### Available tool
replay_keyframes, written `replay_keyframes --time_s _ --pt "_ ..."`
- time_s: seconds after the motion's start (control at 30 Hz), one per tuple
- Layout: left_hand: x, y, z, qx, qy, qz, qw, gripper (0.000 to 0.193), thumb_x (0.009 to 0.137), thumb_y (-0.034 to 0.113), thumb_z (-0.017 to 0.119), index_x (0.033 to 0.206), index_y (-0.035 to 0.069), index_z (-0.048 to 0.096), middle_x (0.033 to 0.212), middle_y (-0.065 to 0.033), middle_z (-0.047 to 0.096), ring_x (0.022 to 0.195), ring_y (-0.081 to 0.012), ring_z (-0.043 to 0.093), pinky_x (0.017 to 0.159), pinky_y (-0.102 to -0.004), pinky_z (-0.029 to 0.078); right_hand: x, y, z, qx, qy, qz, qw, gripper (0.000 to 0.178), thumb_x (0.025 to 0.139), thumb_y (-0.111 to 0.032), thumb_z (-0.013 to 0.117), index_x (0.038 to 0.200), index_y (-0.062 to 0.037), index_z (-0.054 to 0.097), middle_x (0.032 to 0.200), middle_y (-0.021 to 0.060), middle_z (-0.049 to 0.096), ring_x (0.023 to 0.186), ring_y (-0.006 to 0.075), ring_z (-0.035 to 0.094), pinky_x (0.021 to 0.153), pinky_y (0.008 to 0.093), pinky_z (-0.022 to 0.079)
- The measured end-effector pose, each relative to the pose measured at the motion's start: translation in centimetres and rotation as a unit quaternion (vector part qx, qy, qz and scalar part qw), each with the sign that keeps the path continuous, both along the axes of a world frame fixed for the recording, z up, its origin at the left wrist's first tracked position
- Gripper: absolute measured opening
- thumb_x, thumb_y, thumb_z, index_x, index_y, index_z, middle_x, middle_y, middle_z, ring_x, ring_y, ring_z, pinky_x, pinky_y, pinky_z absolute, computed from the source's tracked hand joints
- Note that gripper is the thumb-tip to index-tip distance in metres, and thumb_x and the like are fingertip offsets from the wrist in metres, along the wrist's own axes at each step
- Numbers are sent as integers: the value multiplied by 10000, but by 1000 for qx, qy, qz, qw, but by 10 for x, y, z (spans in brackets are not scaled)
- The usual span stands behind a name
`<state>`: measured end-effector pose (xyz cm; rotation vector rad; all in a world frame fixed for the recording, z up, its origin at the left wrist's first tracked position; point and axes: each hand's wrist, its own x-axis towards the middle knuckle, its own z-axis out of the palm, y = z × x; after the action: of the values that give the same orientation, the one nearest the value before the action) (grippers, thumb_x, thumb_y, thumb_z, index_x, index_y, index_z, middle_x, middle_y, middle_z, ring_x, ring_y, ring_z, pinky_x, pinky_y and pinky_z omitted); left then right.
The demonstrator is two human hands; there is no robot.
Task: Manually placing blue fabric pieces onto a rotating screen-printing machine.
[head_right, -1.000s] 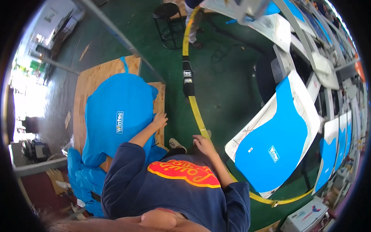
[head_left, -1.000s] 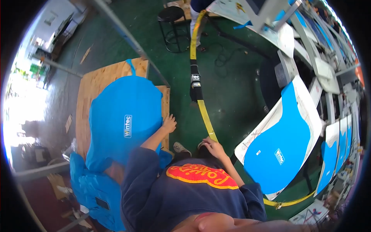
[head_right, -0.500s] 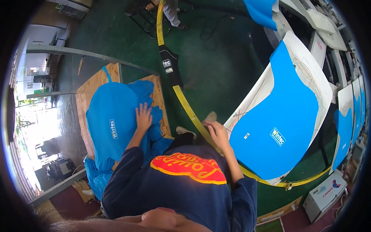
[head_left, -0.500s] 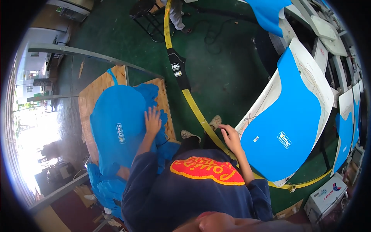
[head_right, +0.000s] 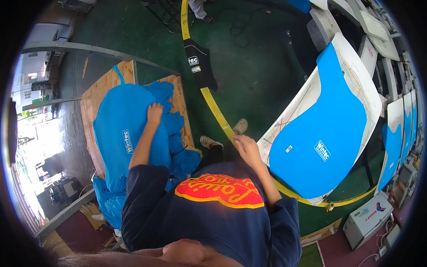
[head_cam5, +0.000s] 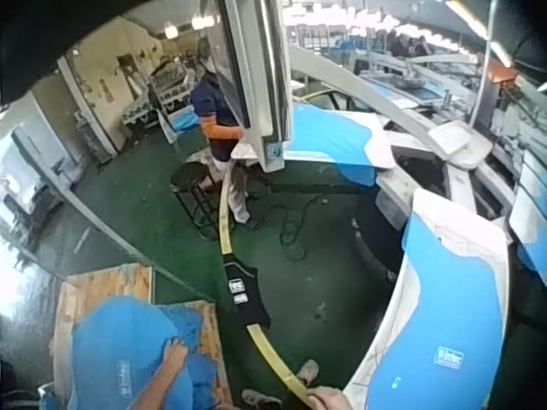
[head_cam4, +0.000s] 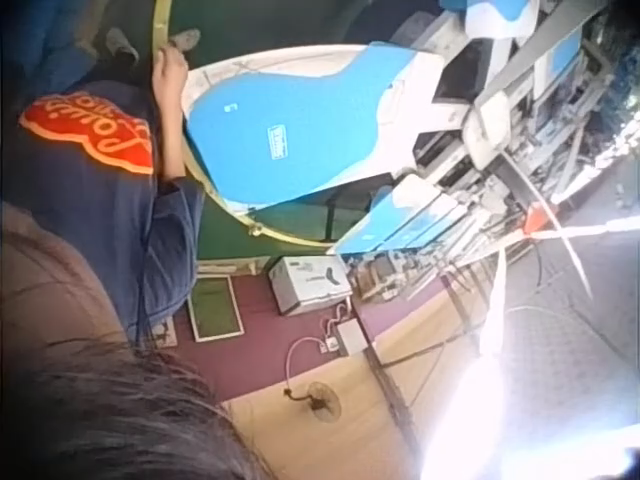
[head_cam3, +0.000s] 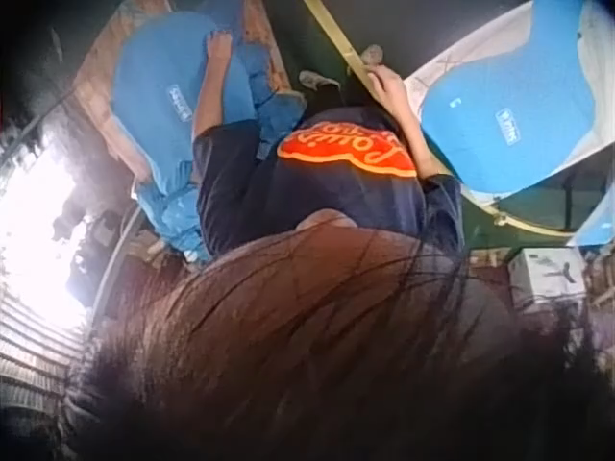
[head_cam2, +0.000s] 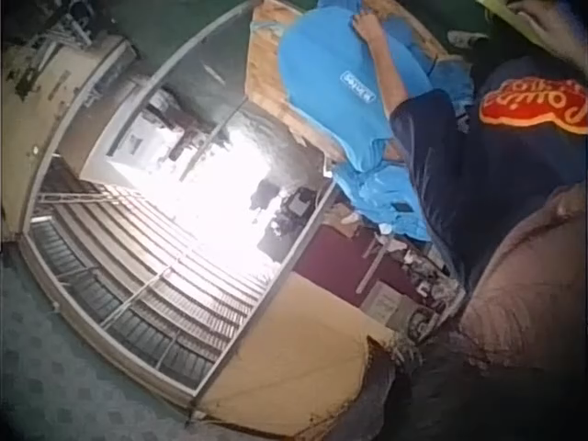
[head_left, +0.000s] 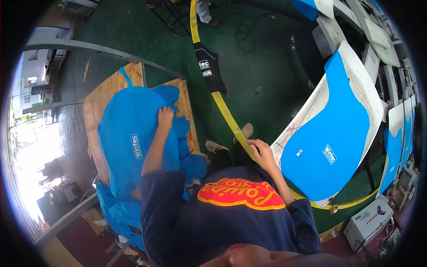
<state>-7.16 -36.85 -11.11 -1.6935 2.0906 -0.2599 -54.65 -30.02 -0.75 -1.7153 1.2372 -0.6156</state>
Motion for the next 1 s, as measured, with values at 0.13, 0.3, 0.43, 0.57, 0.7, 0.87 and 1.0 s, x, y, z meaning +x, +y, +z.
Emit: replay_keyframes --time_s 0.13,0.3,0.43,0.57,0.7,0.87,1.0 --pt "16 -40 16 107 -33 -74 991 169 778 108 571 894 96 693 950 -38 648 1051 -235 531 928 -436 361 14 -7 8 -14 22 27 999 189 891 -102 521 1039 -43 622 926 104 635 905 281 606 799 369 449" --pt "13 -72 15 252 -126 -110 953 221 807 130 581 972 112 727 1100 -42 658 1200 -247 457 1058 -460 255 19 -4 6 -21 15 6 1000 193 887 -124 531 1037 -60 634 933 106 634 898 285 595 760 383 439" --pt "13 -85 12 314 -168 -126 926 230 825 148 583 1007 113 719 1146 -46 641 1219 -254 448 1077 -467 239 15 9 2 -19 24 -21 999 196 881 -120 535 1040 -61 634 914 102 629 879 284 590 753 385 435" --pt "17 -80 3 315 -161 -118 928 260 829 154 582 1054 115 705 1213 -45 607 1207 -255 457 1057 -451 283 12 21 -2 -17 38 -34 999 203 879 -121 535 1049 -64 630 886 95 619 856 278 584 745 385 429" --pt "23 -74 5 317 -197 -164 913 259 830 143 562 1045 113 704 1198 -46 605 1196 -255 464 1029 -434 319 12 26 -1 -21 48 -37 998 205 874 -115 540 1053 -69 627 866 87 611 847 267 578 738 376 421" --pt "-16 -77 33 246 17 -169 954 317 805 97 545 1103 145 641 1123 -70 591 1158 -267 476 1023 -433 322 11 31 -4 -22 58 -42 997 205 867 -110 548 1053 -72 626 865 85 609 848 265 576 736 374 419" --pt "-20 -44 35 81 58 -188 977 354 836 170 553 1188 160 587 1207 -103 553 1195 -281 445 1050 -470 285 13 28 -2 -26 56 -35 998 206 864 -114 556 1052 -73 628 871 88 613 848 268 578 741 375 421"
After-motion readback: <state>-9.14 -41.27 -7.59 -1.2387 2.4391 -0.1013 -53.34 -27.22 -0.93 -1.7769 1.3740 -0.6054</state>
